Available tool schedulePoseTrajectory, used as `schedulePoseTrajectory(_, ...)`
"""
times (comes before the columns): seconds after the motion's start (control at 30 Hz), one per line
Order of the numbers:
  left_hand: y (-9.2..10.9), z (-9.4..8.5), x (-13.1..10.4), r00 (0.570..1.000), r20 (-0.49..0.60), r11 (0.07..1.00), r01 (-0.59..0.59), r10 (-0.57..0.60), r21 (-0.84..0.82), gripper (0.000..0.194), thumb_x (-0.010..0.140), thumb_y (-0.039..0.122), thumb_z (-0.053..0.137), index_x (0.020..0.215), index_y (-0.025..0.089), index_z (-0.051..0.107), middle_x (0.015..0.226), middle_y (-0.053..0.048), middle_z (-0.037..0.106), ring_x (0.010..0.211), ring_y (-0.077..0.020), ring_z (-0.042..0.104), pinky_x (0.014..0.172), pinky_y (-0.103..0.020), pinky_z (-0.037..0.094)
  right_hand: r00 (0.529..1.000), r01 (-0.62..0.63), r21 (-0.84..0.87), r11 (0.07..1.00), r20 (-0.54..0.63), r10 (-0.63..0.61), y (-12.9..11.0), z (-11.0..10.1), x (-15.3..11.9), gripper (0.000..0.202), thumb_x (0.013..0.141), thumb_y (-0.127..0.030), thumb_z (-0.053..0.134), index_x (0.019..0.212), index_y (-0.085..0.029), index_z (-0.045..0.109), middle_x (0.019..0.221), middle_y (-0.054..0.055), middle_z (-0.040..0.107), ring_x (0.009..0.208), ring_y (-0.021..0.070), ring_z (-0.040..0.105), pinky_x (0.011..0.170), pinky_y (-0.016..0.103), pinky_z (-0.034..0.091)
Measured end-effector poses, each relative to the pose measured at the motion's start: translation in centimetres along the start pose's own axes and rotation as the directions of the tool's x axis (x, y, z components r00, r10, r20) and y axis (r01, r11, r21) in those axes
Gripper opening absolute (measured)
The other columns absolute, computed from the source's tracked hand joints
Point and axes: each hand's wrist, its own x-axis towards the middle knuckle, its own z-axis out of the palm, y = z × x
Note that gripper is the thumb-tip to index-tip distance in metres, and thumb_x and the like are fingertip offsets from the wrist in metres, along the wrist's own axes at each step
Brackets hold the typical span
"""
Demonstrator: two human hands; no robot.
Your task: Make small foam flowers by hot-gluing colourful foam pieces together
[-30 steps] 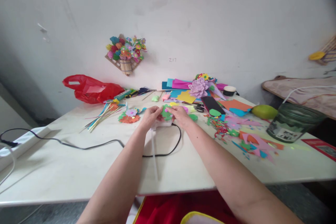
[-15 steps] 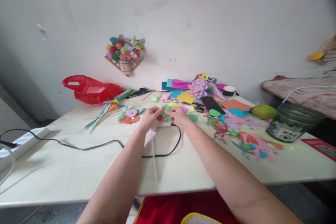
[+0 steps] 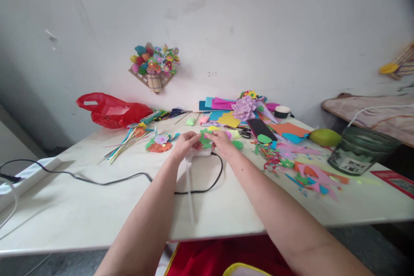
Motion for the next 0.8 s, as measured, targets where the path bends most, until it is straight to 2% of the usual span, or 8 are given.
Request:
schedulePoseTrajectory(0.13, 0.17, -0.12, -0.05, 1.000, -0.006, 1.000, 0.004, -0.005, -0.031, 0.026, 0.064, 0.035, 0.065, 0.066, 0.013, 0.051, 0.055, -0.002, 0.060, 0.052, -0.0132, 0.059, 0.056, -0.025, 0.047, 1.000, -0.011, -0.012, 1.000, -0.015, 0.011, -0.16, 0.07, -0.08, 0.032, 0.058, -0.045, 0.064, 0.054, -0.016, 0.051, 0.045, -0.006, 0.042, 0.038, 0.0048, 0.034, 0.033, 0.019, 0.025)
schedulePoseTrajectory(0.23, 0.13, -0.12, 0.04, 1.000, -0.010, 0.999, -0.005, 0.005, -0.051, 0.026, 0.063, 0.034, 0.065, 0.066, 0.013, 0.051, 0.055, -0.002, 0.060, 0.052, -0.0127, 0.058, 0.057, -0.027, 0.048, 0.999, -0.037, 0.018, 0.999, 0.006, 0.037, -0.27, -0.01, -0.18, 0.036, 0.062, -0.051, 0.059, 0.060, -0.015, 0.055, 0.049, -0.004, 0.044, 0.041, 0.0060, 0.038, 0.033, 0.019, 0.026)
schedulePoseTrajectory(0.37, 0.04, -0.15, 0.14, 1.000, -0.004, 0.999, -0.022, 0.022, -0.045, 0.025, 0.064, 0.034, 0.065, 0.067, 0.013, 0.051, 0.055, -0.001, 0.060, 0.052, -0.0119, 0.057, 0.057, -0.026, 0.047, 0.999, -0.021, 0.018, 1.000, 0.038, 0.021, -0.22, -0.09, -0.21, 0.037, 0.057, -0.050, 0.064, 0.054, -0.015, 0.050, 0.047, -0.006, 0.042, 0.040, 0.0051, 0.036, 0.034, 0.019, 0.026)
schedulePoseTrajectory(0.5, 0.00, -0.16, 0.15, 1.000, 0.003, 1.000, -0.015, 0.015, -0.026, 0.024, 0.063, 0.033, 0.066, 0.068, 0.013, 0.052, 0.055, 0.000, 0.058, 0.052, -0.0113, 0.057, 0.057, -0.025, 0.047, 1.000, -0.026, -0.005, 1.000, 0.011, 0.026, 0.08, -0.01, -0.09, 0.037, 0.051, -0.046, 0.069, 0.052, -0.016, 0.047, 0.042, -0.008, 0.037, 0.036, 0.0039, 0.031, 0.033, 0.019, 0.023)
schedulePoseTrajectory(0.63, -0.07, -0.13, 0.13, 1.000, 0.018, 1.000, 0.000, 0.001, -0.029, 0.025, 0.062, 0.033, 0.066, 0.067, 0.013, 0.052, 0.056, 0.000, 0.058, 0.053, -0.0111, 0.057, 0.057, -0.024, 0.046, 0.999, -0.039, -0.022, 0.999, -0.014, 0.039, 0.23, 0.06, -0.01, 0.037, 0.050, -0.045, 0.070, 0.052, -0.016, 0.048, 0.040, -0.008, 0.037, 0.035, 0.0038, 0.031, 0.034, 0.020, 0.022)
schedulePoseTrajectory(0.8, -0.25, -0.24, 0.16, 1.000, 0.019, 0.999, -0.017, 0.018, -0.052, 0.025, 0.063, 0.034, 0.066, 0.067, 0.013, 0.052, 0.055, 0.001, 0.057, 0.052, -0.0100, 0.055, 0.058, -0.024, 0.046, 0.999, -0.036, -0.012, 0.999, 0.011, 0.036, -0.10, -0.02, -0.11, 0.041, 0.051, -0.047, 0.069, 0.048, -0.017, 0.041, 0.039, -0.009, 0.034, 0.034, 0.0038, 0.031, 0.033, 0.020, 0.023)
